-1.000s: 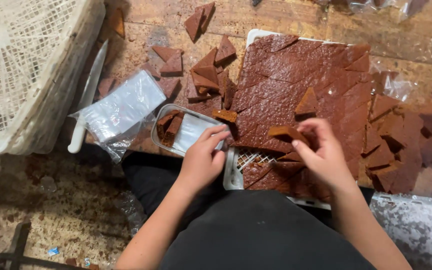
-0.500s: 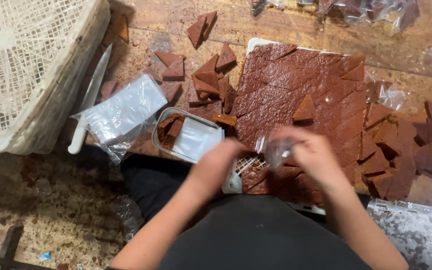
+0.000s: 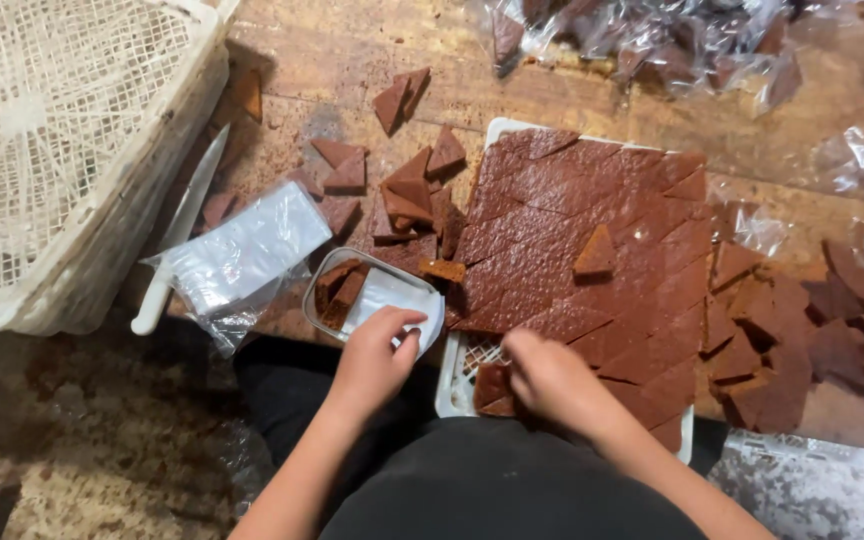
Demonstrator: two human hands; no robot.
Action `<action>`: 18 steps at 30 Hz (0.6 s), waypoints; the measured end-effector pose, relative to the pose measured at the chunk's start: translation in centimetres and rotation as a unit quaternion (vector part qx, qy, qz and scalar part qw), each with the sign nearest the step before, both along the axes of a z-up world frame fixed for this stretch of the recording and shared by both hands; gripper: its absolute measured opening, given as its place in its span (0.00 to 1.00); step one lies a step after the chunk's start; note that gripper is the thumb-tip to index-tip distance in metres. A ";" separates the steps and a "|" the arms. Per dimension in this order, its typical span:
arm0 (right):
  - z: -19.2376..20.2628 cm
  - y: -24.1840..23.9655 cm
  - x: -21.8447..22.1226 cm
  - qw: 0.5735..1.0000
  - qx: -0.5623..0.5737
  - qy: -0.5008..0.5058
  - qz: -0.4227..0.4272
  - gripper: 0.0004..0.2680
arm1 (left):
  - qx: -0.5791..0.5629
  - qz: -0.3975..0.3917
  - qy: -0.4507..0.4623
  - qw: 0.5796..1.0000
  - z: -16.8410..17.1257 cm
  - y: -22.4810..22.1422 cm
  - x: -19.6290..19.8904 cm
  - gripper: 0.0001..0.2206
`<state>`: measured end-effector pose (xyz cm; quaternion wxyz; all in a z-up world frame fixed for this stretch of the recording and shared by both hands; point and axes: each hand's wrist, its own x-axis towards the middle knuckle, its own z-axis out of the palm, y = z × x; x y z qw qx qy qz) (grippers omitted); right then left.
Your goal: Arranging and sorting pieces of brown food product onto a plastic tray and into a container
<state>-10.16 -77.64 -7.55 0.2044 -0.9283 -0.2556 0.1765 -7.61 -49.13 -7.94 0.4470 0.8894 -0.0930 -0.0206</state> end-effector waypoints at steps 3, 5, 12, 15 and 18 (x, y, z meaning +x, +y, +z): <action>3.9 0.2 1.1 0.993 0.079 0.007 -0.084 0.14 | -0.017 -0.029 -0.043 0.999 1.3 -1.4 -0.4 0.19; 5.3 1.0 1.5 0.986 0.142 0.003 -0.091 0.14 | -0.018 -0.052 -0.065 0.996 2.3 -2.2 -0.2 0.22; 1.8 2.4 0.5 0.997 -0.004 0.033 0.069 0.21 | 0.007 -0.065 -0.091 0.994 2.5 -2.8 0.0 0.22; 2.1 1.6 1.4 0.996 0.061 0.056 0.016 0.16 | 0.011 -0.069 -0.083 0.994 2.3 -2.4 -0.5 0.21; 3.0 -0.9 2.2 0.994 0.090 0.005 -0.058 0.13 | 0.016 -0.071 -0.079 0.994 2.7 -2.4 -0.8 0.21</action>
